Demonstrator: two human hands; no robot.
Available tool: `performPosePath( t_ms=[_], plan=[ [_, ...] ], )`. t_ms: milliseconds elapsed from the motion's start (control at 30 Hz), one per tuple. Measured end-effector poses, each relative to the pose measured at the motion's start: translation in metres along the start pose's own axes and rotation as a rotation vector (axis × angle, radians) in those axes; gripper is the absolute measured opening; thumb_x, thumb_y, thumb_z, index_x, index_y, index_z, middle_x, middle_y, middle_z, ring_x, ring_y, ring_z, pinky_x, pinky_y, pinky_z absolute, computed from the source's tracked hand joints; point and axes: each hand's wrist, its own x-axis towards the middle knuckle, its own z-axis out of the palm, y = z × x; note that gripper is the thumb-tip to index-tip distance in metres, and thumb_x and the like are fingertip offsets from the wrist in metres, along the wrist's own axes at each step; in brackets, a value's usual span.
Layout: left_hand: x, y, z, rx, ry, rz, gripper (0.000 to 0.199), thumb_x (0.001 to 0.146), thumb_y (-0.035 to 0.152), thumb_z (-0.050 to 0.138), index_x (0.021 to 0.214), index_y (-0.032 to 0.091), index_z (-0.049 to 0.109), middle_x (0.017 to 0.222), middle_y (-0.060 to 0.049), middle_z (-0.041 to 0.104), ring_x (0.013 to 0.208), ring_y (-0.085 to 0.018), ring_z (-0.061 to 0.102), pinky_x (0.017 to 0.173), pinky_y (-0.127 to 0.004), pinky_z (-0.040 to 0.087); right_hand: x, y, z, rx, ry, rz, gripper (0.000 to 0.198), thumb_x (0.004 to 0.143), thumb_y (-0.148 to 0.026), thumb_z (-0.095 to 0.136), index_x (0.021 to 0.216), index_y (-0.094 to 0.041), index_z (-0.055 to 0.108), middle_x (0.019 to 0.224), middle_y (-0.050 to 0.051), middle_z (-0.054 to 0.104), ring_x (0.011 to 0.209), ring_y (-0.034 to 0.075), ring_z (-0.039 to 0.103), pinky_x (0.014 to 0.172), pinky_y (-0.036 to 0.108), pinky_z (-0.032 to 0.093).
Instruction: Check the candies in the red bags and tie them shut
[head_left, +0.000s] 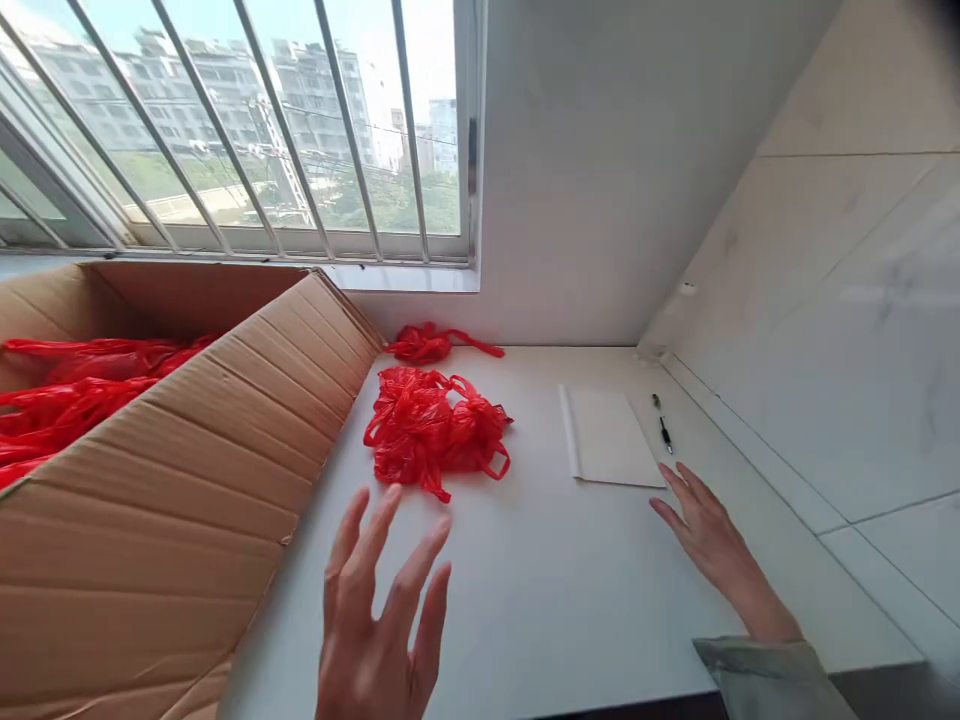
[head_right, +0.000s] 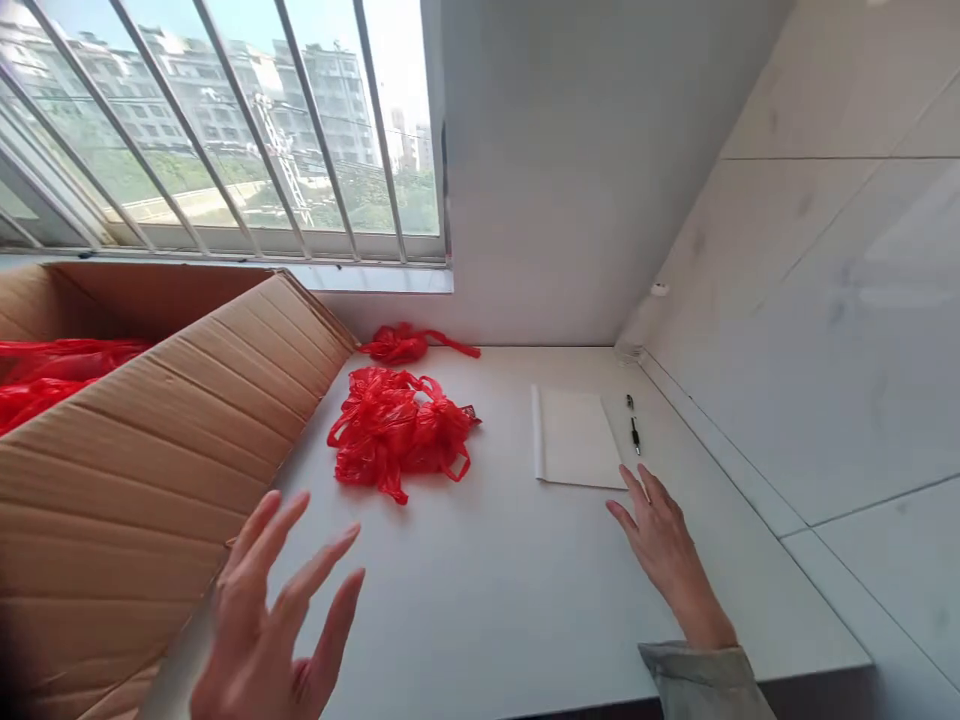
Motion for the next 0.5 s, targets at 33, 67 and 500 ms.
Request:
performPosePath(
  t_ms=[33,67,500],
  plan=[
    [0.008,0.009,0.02,0.003,-0.052,0.065,0.048,0.092,0.016,0.053,0.134,0.038,0.048,0.152,-0.001,0.029,0.142,-0.036,0.023,0.112,-0.061,0.032,0.0,-0.007,0.004,-0.005,0.003,-0.024,0.072,0.092,-0.063,0.022,0.14,-0.014,0.047,0.149,0.017,0.039,0.138,0.033,0.035,0.107,0.054,0.036],
    [0.015,0.015,0.039,0.021,-0.119,0.077,0.04,0.093,0.018,0.052,0.129,0.035,0.053,0.154,-0.002,0.025,0.143,-0.037,0.019,0.112,-0.06,0.032,0.001,-0.015,0.007,-0.006,-0.013,-0.057,0.071,0.094,-0.062,0.021,0.143,-0.017,0.043,0.151,0.015,0.036,0.141,0.033,0.03,0.108,0.054,0.033],
    [0.012,-0.041,0.142,0.819,-0.558,-0.386,0.064,0.097,0.056,0.036,0.149,0.021,0.026,0.147,-0.036,0.021,0.13,-0.053,0.035,0.08,-0.05,0.05,0.029,-0.089,0.05,-0.104,-0.194,-0.233,0.049,0.097,-0.046,0.038,0.146,-0.036,0.036,0.158,0.006,0.021,0.144,0.04,0.015,0.107,0.067,0.023]
  ],
)
